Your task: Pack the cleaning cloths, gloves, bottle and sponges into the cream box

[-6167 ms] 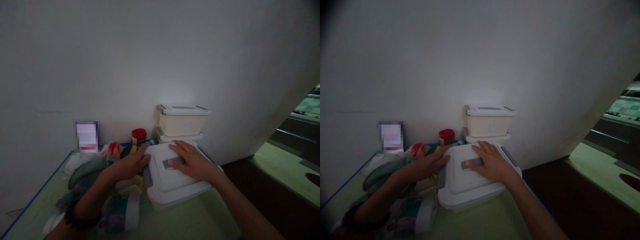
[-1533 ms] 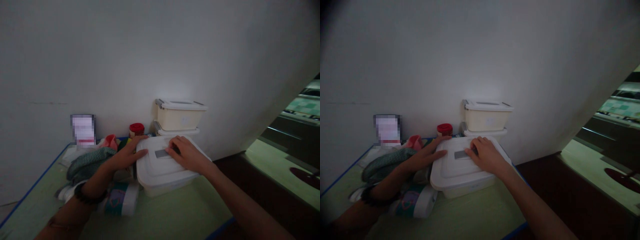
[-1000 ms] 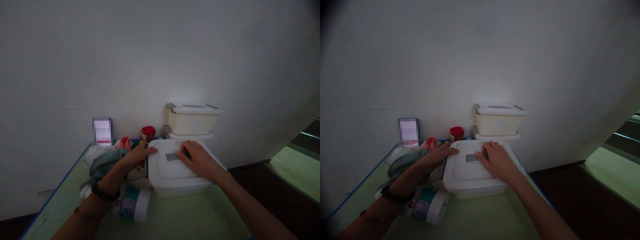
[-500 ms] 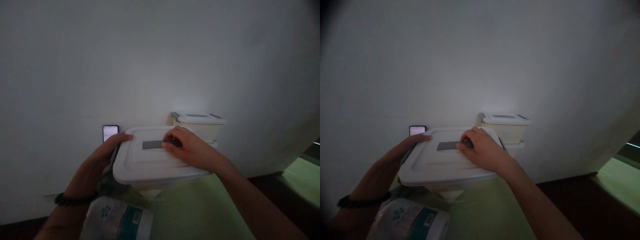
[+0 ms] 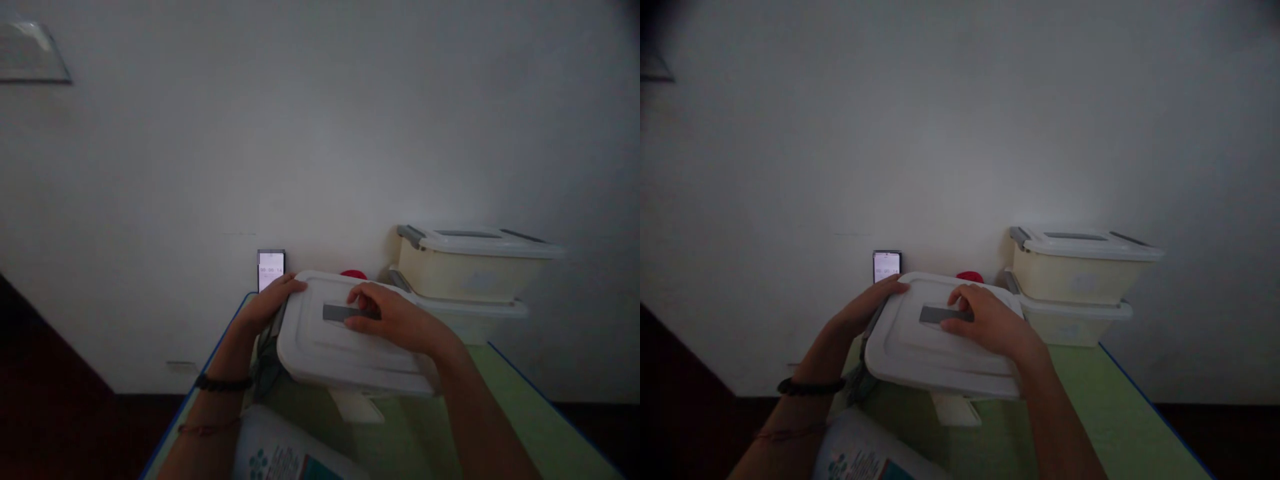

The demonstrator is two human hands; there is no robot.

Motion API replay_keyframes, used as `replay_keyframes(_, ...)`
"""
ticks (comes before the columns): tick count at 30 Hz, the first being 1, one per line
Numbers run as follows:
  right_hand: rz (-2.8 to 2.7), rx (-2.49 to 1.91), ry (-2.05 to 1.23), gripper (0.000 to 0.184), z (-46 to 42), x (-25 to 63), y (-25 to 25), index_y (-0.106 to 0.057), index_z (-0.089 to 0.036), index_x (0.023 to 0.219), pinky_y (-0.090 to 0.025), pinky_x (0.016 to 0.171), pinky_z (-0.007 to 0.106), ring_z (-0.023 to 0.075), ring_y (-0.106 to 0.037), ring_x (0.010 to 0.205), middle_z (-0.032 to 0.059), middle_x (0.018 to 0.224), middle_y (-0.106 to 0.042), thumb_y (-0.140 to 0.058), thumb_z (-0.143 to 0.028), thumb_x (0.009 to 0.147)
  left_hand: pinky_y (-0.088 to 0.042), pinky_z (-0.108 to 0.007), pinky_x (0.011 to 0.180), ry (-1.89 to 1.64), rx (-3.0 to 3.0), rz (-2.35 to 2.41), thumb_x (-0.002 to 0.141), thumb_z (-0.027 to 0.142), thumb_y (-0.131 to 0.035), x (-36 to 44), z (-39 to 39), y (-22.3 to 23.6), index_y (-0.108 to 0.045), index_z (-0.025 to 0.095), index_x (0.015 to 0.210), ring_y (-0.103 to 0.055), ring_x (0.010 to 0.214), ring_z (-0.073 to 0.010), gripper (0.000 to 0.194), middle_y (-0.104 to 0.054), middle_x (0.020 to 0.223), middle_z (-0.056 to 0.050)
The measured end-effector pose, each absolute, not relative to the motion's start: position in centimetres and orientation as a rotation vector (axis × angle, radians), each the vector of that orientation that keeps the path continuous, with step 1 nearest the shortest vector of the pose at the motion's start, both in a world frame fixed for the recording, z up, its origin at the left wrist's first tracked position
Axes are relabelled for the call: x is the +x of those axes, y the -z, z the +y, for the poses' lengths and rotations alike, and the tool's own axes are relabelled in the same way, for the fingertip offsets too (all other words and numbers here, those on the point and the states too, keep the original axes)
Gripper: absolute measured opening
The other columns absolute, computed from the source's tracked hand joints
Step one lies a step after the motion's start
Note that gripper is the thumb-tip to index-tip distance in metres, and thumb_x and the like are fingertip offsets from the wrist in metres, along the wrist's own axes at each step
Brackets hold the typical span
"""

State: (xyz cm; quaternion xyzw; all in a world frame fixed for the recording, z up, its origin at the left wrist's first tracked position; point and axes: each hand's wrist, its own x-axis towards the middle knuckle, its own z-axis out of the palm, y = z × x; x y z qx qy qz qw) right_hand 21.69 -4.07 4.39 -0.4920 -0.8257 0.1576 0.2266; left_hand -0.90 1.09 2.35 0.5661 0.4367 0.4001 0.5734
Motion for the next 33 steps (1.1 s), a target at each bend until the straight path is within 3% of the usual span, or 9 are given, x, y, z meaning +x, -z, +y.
replay_keyframes(7,-2.251,-1.352,-0.411,0.020,-3.7,21.4,-4.1,-0.058,-0.020,0.092,-0.041,0.070,0.030,0.0175,-0.053,0.079,0.0032,0.088,-0.059,-0.061,-0.035,0.078,-0.046,-0.025,0.064,-0.897,1.331,0.976,0.074,0.033,-0.059,-1.7,2.0,-1.6,-0.058,0.014,0.091,-0.059,0.071,-0.0157,0.026,-0.064,0.080,-0.003)
replay_keyframes(12,-2.220,-1.424,-0.356,0.022,-3.9,21.1,-4.1,-0.059,-0.019,0.087,-0.041,0.070,0.031,0.0175,-0.055,0.078,0.0031,0.086,-0.061,-0.061,-0.039,0.078,-0.048,-0.030,0.067,-0.877,1.356,0.991,0.074,0.045,-0.059,-2.0,2.3,-1.2,-0.062,0.013,0.092,-0.061,0.075,-0.0203,0.037,-0.067,0.082,-0.006)
replay_keyframes(22,-2.181,-1.685,0.018,0.025,-5.0,20.2,-4.3,-0.055,-0.017,0.081,-0.042,0.071,0.035,0.0227,-0.055,0.083,0.0063,0.087,-0.060,-0.056,-0.043,0.083,-0.044,-0.029,0.066,-0.963,1.528,1.183,0.073,0.050,-0.057,-1.9,2.2,-2.1,-0.064,0.015,0.084,-0.058,0.076,-0.0201,0.037,-0.066,0.080,-0.003)
replay_keyframes(28,-2.206,-1.645,0.120,0.025,-4.3,20.1,-4.1,-0.056,-0.014,0.088,-0.043,0.080,0.037,0.0246,-0.055,0.091,0.0112,0.098,-0.060,-0.050,-0.039,0.087,-0.042,-0.027,0.071,-1.102,1.626,1.292,0.073,0.050,-0.058,-1.0,1.5,-3.3,-0.062,0.018,0.100,-0.055,0.091,-0.0212,0.042,-0.062,0.099,-0.004)
replay_keyframes(33,-2.183,-1.570,0.061,0.026,-3.9,20.6,-3.9,-0.059,-0.016,0.087,-0.043,0.076,0.033,0.0222,-0.057,0.087,0.0095,0.096,-0.062,-0.052,-0.041,0.086,-0.042,-0.027,0.060,-1.101,1.595,1.285,0.073,0.046,-0.057,0.4,0.4,-4.1,-0.058,0.019,0.111,-0.057,0.072,-0.0190,0.047,-0.063,0.086,-0.004)
